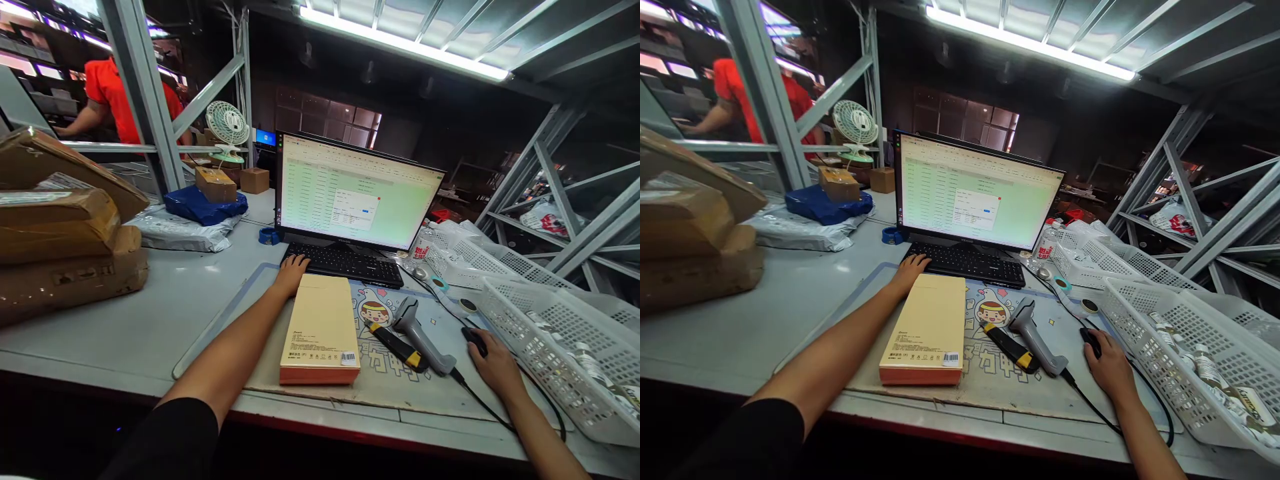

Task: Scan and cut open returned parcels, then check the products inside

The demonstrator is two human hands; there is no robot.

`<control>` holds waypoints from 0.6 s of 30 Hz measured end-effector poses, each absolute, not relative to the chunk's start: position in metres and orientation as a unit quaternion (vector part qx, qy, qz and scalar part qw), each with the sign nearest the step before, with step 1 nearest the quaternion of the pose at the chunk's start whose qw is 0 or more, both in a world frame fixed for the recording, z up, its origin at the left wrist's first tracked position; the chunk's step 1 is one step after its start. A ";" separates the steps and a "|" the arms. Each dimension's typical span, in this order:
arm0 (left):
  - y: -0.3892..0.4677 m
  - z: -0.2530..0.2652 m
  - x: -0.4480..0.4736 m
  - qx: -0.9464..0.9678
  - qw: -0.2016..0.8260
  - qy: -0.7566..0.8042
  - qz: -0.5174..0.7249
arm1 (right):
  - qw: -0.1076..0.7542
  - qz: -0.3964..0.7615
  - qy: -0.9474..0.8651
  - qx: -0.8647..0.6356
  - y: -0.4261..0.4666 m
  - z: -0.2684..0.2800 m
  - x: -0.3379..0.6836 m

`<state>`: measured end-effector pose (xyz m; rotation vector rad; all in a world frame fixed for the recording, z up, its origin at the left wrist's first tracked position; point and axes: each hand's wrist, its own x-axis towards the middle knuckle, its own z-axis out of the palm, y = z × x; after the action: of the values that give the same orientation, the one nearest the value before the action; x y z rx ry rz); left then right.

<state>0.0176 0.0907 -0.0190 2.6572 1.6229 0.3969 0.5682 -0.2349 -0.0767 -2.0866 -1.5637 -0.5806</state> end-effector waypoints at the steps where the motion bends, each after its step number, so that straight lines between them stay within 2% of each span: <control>1: 0.090 -0.019 0.018 0.847 0.002 0.517 0.124 | 0.234 -0.211 -0.568 -0.760 -0.235 -0.077 0.568; 18: 0.091 -0.018 0.019 0.855 0.003 0.504 0.117 | 0.250 -0.203 -0.569 -0.757 -0.235 -0.076 0.569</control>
<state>0.0189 0.0911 -0.0185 2.6827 1.5821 0.3680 0.5692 -0.2353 -0.0761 -2.0611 -1.5482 -0.5528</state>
